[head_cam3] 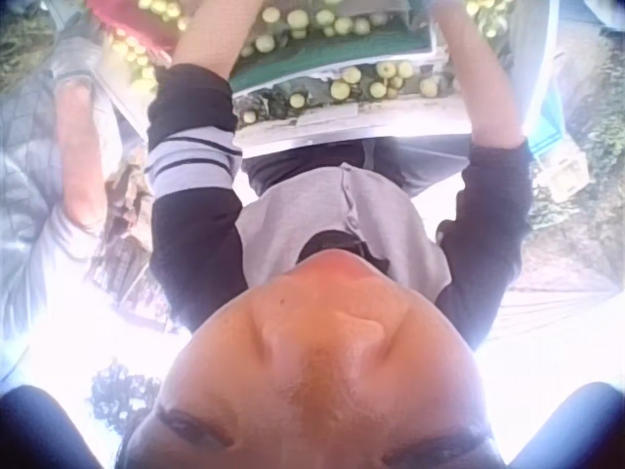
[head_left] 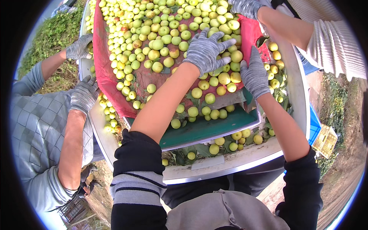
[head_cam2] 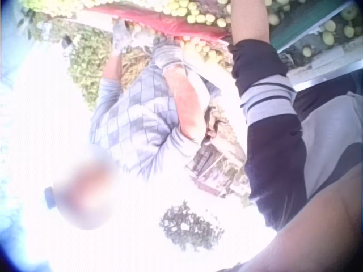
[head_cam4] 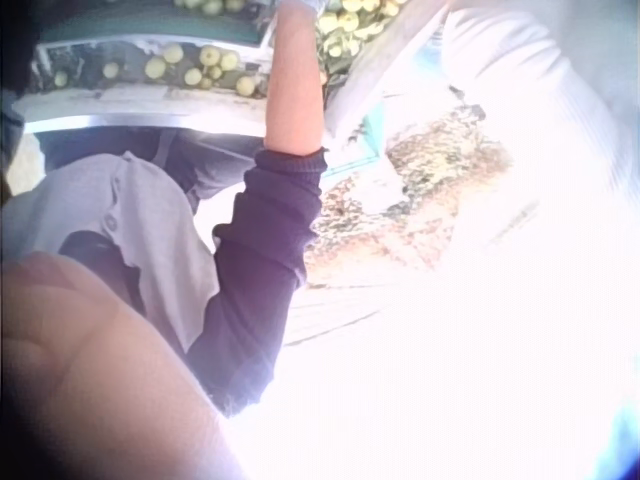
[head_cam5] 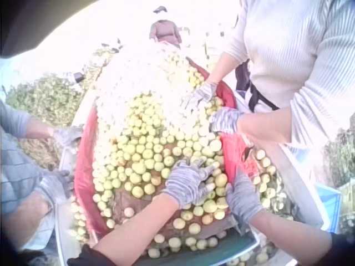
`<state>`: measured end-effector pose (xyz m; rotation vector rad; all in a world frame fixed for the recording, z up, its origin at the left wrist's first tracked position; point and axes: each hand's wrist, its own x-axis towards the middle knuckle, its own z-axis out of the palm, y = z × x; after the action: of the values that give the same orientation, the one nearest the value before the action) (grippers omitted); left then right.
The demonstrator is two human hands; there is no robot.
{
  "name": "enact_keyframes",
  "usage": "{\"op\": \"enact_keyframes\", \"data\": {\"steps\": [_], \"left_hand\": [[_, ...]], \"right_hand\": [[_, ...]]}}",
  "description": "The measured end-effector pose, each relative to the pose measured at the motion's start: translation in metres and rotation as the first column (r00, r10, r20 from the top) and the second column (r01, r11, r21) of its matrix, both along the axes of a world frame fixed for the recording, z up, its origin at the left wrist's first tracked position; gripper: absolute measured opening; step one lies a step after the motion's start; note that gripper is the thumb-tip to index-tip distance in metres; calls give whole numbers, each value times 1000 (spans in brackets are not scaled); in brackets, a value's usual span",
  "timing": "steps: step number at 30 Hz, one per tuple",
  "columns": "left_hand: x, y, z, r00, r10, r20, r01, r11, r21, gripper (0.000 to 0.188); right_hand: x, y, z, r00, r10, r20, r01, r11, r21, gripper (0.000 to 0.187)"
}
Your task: The person sorts green apples by hand from a red tray into a white bin. They repeatedly scoop and place apples, working alongside two other people who also sort apples from the same tray.
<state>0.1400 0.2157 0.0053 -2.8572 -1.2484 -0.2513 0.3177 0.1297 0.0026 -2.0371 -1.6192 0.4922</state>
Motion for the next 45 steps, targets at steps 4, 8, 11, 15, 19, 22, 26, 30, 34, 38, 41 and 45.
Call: {"op": "enact_keyframes", "data": {"steps": [4,8,11,15,19,22,26,30,34,38,41,45], "left_hand": [[-38,-65,-4,999,16,-43,-13,998,54,58],[-118,-74,-5,970,118,215,-152,977,148,53],[-179,-26,-3,768,605,211,-634,765,115,62],[-190,19,-15,674,738,17,-735,673,-82,67],[-139,5,-20,824,545,152,-540,838,-77,65],[-102,-30,-23,864,471,179,-472,881,-39,55],[-133,-40,-20,864,231,448,-263,965,10,44],[-234,27,-9,596,765,245,-803,557,212,63],[-279,83,-10,319,948,-3,-926,312,-212,84],[-229,121,-10,538,832,135,-812,555,-181,80],[-167,137,-17,669,672,317,-665,732,-150,74],[-113,106,-24,832,461,307,-454,885,-101,58]], "right_hand": [[0,0,-4,998,18,53,-21,998,58,61],[2,1,-10,994,28,109,-38,995,87,61],[3,3,-14,994,33,108,-41,996,80,61],[5,5,-15,990,28,136,-41,995,95,62],[5,5,-15,997,22,77,-27,998,65,62],[4,5,-14,999,0,33,-2,998,57,61],[3,3,-13,1000,2,7,-2,994,108,61],[3,1,-12,1000,7,-25,-5,996,89,62],[2,0,-10,996,0,-88,5,999,52,63],[1,-2,-8,993,10,-117,-1,997,74,64],[1,-2,-6,993,6,-118,1,998,59,63],[0,-2,-5,992,-2,-126,11,997,71,61]]}}
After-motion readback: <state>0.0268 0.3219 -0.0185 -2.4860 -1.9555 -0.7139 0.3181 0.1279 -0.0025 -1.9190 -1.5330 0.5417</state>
